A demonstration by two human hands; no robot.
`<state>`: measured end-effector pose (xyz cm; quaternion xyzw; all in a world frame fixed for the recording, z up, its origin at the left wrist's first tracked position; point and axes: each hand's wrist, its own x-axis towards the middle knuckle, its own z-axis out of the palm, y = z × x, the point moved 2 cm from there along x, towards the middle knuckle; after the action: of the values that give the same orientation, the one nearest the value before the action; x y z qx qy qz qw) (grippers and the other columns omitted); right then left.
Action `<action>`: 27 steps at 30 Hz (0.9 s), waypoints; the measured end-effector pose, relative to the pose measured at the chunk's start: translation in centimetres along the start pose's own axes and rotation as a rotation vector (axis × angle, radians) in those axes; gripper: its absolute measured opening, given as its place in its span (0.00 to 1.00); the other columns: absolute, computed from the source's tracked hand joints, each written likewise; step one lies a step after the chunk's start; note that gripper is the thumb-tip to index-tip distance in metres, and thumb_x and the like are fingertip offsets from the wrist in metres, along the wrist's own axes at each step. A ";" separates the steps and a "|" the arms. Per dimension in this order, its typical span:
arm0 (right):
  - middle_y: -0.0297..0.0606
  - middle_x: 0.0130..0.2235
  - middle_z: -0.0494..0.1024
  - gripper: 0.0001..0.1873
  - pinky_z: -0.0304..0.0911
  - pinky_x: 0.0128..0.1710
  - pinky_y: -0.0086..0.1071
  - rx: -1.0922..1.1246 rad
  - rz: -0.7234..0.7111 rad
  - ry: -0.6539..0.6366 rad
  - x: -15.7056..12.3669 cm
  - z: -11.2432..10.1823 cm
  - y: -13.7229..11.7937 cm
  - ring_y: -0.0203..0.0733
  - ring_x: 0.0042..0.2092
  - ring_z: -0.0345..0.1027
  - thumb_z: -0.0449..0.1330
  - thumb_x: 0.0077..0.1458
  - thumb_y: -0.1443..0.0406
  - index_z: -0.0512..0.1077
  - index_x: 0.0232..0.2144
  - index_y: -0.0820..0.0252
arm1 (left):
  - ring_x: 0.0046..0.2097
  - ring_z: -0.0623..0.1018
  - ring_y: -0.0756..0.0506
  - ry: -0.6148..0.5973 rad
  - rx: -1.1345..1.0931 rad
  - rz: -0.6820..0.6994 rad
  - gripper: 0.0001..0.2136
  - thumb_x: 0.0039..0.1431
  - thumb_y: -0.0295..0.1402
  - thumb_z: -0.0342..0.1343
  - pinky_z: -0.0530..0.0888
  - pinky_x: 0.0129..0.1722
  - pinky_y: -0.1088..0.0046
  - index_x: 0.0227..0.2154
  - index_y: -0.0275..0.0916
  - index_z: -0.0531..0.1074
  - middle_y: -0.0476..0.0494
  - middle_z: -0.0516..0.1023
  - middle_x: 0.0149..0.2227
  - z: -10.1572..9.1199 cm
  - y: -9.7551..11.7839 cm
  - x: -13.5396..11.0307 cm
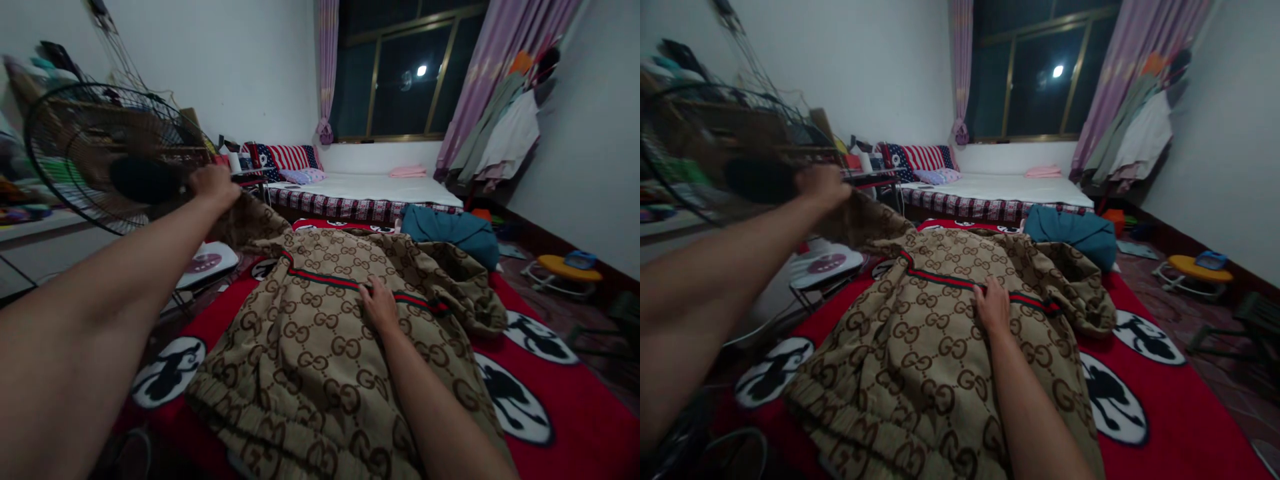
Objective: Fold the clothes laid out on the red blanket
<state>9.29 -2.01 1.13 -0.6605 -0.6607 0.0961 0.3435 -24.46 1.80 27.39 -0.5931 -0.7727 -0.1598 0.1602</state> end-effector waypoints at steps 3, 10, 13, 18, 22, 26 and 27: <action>0.53 0.60 0.63 0.31 0.62 0.53 0.38 0.469 0.188 0.209 0.5 -1.2 1.2 0.44 0.58 0.63 0.34 0.62 0.53 0.56 0.59 0.65 | 0.60 0.61 0.37 0.302 -0.196 0.343 0.16 0.65 0.27 0.41 0.56 0.59 0.57 0.51 0.21 0.64 0.35 0.66 0.54 -2.2 8.9 -1.7; 0.49 0.51 0.73 0.25 0.69 0.44 0.37 1.079 0.442 0.140 -3.2 -4.3 3.3 0.50 0.51 0.70 0.54 0.50 0.51 0.68 0.44 0.61 | 0.62 0.62 0.40 0.022 -0.414 1.475 0.17 0.55 0.36 0.58 0.58 0.61 0.59 0.49 0.46 0.72 0.44 0.64 0.60 5.6 18.4 -19.4; 0.45 0.39 0.79 0.22 0.69 0.39 0.34 0.952 0.424 -0.247 -7.1 -5.8 2.9 0.48 0.43 0.74 0.67 0.38 0.55 0.74 0.35 0.61 | 0.58 0.67 0.41 -0.143 -0.497 1.473 0.15 0.55 0.35 0.58 0.63 0.58 0.60 0.46 0.45 0.73 0.42 0.69 0.56 8.7 14.8 -22.3; 0.42 0.34 0.80 0.19 0.69 0.35 0.36 0.623 0.223 -0.471 -9.6 -7.6 1.5 0.47 0.37 0.75 0.62 0.45 0.52 0.76 0.34 0.61 | 0.56 0.69 0.40 -0.201 -0.496 1.117 0.14 0.56 0.31 0.57 0.66 0.56 0.60 0.46 0.42 0.73 0.40 0.70 0.53 9.7 7.4 -21.2; 0.41 0.37 0.78 0.12 0.67 0.40 0.38 0.318 -0.122 -0.278 -6.4 -8.0 0.7 0.46 0.39 0.73 0.57 0.50 0.59 0.74 0.34 0.58 | 0.62 0.62 0.37 -0.170 -0.405 0.769 0.28 0.53 0.35 0.59 0.62 0.60 0.56 0.58 0.43 0.63 0.37 0.61 0.61 9.1 1.9 -20.3; 0.44 0.50 0.73 0.14 0.63 0.49 0.41 -0.040 -0.471 -0.105 -1.9 -7.0 -0.4 0.48 0.50 0.67 0.54 0.50 0.68 0.74 0.40 0.59 | 0.63 0.62 0.34 -0.372 -0.263 0.460 0.42 0.49 0.45 0.60 0.62 0.60 0.55 0.64 0.39 0.51 0.33 0.58 0.64 9.0 -3.1 -20.6; 0.46 0.52 0.71 0.18 0.61 0.51 0.42 -0.156 -0.506 -0.086 -0.9 -6.4 -0.6 0.50 0.52 0.65 0.54 0.49 0.70 0.73 0.43 0.60 | 0.62 0.63 0.34 -0.455 -0.241 0.408 0.44 0.48 0.48 0.60 0.63 0.59 0.56 0.65 0.37 0.49 0.32 0.59 0.63 9.0 -4.1 -21.0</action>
<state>12.41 -5.05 6.00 -0.4941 -0.8241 -0.0160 0.2764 -23.86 -13.43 9.90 -0.7709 -0.6294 -0.0779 -0.0593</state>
